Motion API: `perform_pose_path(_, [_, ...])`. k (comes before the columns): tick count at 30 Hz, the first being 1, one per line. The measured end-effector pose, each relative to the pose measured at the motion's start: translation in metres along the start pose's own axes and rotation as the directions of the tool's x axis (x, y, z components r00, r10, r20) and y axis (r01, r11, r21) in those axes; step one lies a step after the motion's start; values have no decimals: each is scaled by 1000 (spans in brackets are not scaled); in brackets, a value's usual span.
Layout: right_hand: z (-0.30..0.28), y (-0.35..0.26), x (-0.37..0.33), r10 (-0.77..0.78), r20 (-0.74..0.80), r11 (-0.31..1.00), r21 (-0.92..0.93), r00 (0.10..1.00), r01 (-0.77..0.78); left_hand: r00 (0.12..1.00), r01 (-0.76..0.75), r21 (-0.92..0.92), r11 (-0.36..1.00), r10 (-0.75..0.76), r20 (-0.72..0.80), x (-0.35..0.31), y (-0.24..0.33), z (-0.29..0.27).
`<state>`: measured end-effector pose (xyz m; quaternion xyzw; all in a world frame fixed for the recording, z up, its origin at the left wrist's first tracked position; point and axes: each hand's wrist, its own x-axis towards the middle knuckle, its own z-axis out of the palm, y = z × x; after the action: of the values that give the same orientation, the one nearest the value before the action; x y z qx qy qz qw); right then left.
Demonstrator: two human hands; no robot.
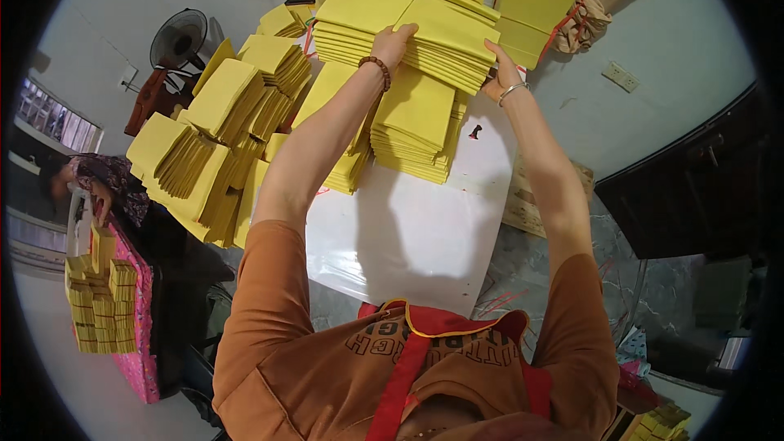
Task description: Sorting and stacking sheets of yellow ritual paper at a workbench.
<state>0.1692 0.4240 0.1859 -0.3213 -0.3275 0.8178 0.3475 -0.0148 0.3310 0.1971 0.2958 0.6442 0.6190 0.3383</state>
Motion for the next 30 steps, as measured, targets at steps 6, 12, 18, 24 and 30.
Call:
perform_pose_path(6, [-18,16,34,97,10,995,16,995,-97,965,-236,189,953,254,-73,15,-26,4])
perform_pose_path(12, [-20,21,48,83,6,994,65,997,-84,992,-54,103,993,65,-108,-3,-8,15])
perform_pose_path(18, [-27,32,54,108,74,987,114,991,-116,991,-116,4,993,116,-71,-18,-7,17])
perform_pose_path(24, [-25,31,50,105,32,991,84,994,-107,889,-422,319,849,456,-39,-48,-16,16])
perform_pose_path(30, [0,19,21,91,-12,996,-14,996,-91,458,-608,794,-3,816,353,-53,4,10])
